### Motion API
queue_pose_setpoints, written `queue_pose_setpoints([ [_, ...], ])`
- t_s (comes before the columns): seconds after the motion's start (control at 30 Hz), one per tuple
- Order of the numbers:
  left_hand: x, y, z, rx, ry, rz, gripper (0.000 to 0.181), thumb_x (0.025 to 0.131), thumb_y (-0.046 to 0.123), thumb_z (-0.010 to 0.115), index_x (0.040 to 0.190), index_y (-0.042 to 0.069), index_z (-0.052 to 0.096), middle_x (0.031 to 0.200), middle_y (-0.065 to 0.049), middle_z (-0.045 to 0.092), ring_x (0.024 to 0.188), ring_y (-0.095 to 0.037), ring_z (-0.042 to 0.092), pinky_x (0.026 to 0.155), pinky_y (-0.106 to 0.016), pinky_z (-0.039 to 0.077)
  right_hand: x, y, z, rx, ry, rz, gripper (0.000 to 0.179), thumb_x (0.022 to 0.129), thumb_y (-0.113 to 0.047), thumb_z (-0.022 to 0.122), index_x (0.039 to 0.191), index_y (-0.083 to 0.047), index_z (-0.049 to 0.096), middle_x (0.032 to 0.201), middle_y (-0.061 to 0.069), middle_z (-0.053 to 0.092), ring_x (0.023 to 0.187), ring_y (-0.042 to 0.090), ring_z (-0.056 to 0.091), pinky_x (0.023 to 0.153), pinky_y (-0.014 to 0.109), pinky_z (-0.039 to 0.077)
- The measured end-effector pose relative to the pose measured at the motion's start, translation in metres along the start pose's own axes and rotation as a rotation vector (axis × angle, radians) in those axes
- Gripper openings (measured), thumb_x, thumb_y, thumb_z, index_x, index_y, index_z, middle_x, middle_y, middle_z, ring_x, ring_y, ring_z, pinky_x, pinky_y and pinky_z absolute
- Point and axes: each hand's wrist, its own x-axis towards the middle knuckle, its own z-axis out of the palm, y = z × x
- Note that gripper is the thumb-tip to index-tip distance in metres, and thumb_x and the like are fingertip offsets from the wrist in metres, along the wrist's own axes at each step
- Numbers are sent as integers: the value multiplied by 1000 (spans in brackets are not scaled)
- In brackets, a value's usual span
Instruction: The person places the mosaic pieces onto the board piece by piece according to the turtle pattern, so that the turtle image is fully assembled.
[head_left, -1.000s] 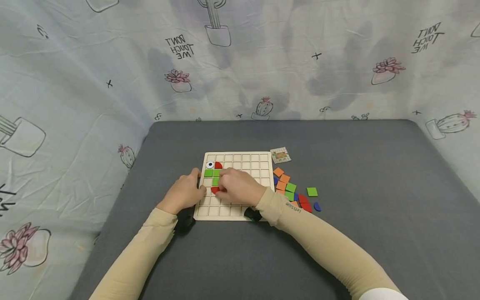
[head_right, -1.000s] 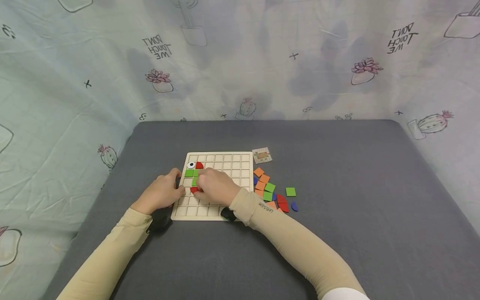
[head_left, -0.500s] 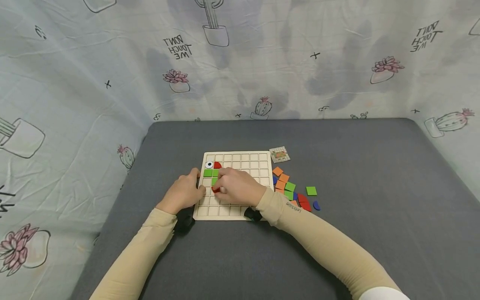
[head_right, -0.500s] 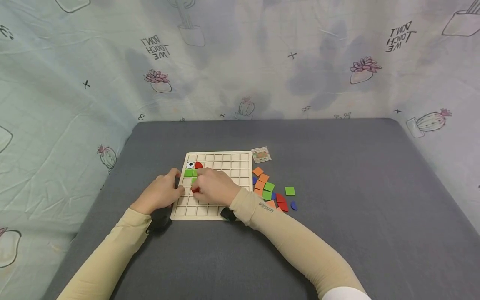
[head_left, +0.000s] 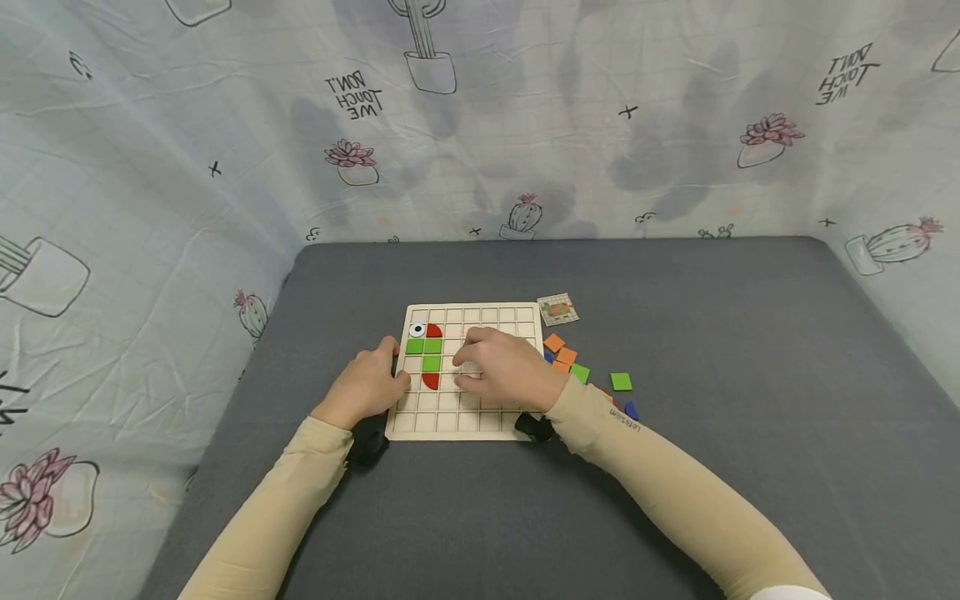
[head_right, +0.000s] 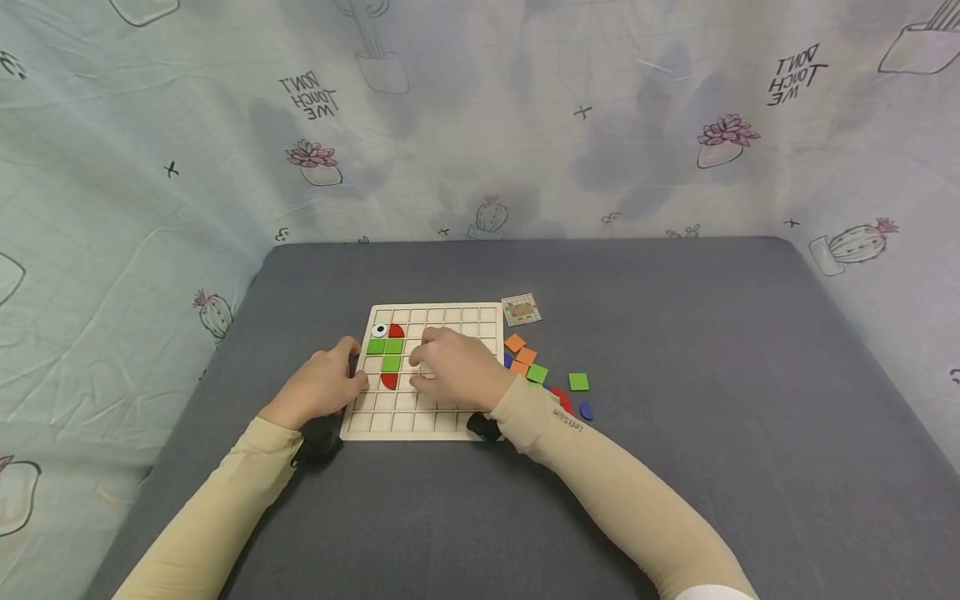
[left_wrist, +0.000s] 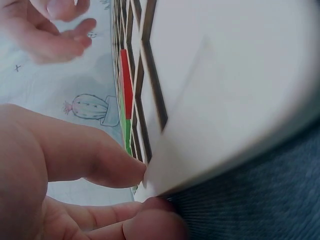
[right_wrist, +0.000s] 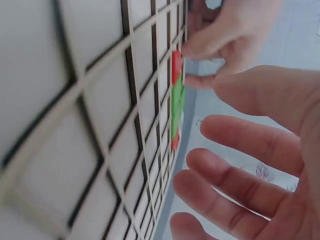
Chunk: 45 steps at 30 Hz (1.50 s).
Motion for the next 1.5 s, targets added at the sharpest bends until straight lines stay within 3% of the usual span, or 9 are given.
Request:
queue_pose_setpoints([
  [0.37,-1,-1,1,-14,1,7,46,100,19,56,139,-3,45,89,-16,65,59,-22,56,52,-32,40,-34,25,-20,13,68,66,18,93,-21,76,108,-13,82,104,2,70,87,16,66,67,32,55],
  [0.77,-1,-1,3,-14,8,15,48,99,17,56,141,-4,44,90,-17,66,59,-21,56,53,-32,41,-64,53,-37,-10,66,147,22,89,-14,81,110,-9,81,102,9,67,68,11,53,55,27,44],
  [0.83,-1,-1,3,-17,12,19,48,99,17,56,140,-4,45,90,-18,66,59,-21,56,52,-32,41,-67,58,-39,-2,59,149,21,89,-12,81,109,-8,81,102,10,68,67,13,55,56,26,43],
  [0.9,-1,-2,3,-18,15,22,48,99,17,56,140,-4,45,91,-18,67,59,-21,56,52,-32,41,-70,62,-42,9,62,149,18,89,-9,79,108,-9,81,111,14,71,76,18,64,54,26,41],
  [1.0,-1,-2,3,-19,16,24,48,98,17,56,140,-4,45,92,-18,67,60,-22,56,53,-33,41,-73,67,-44,18,56,160,19,90,-6,78,108,-10,81,125,18,70,80,22,66,55,27,39],
  [1.2,0,-2,4,-22,13,24,48,99,17,55,140,-5,45,91,-18,67,59,-22,56,52,-32,41,-75,76,-45,32,20,208,23,90,-5,75,111,-10,81,112,13,69,69,14,50,56,29,40],
  [1.5,0,-2,4,-16,13,20,48,99,17,55,141,-5,44,91,-18,67,59,-22,57,52,-32,41,-72,86,-35,9,50,202,18,92,-11,78,109,-11,81,111,14,70,73,15,55,61,31,45],
])
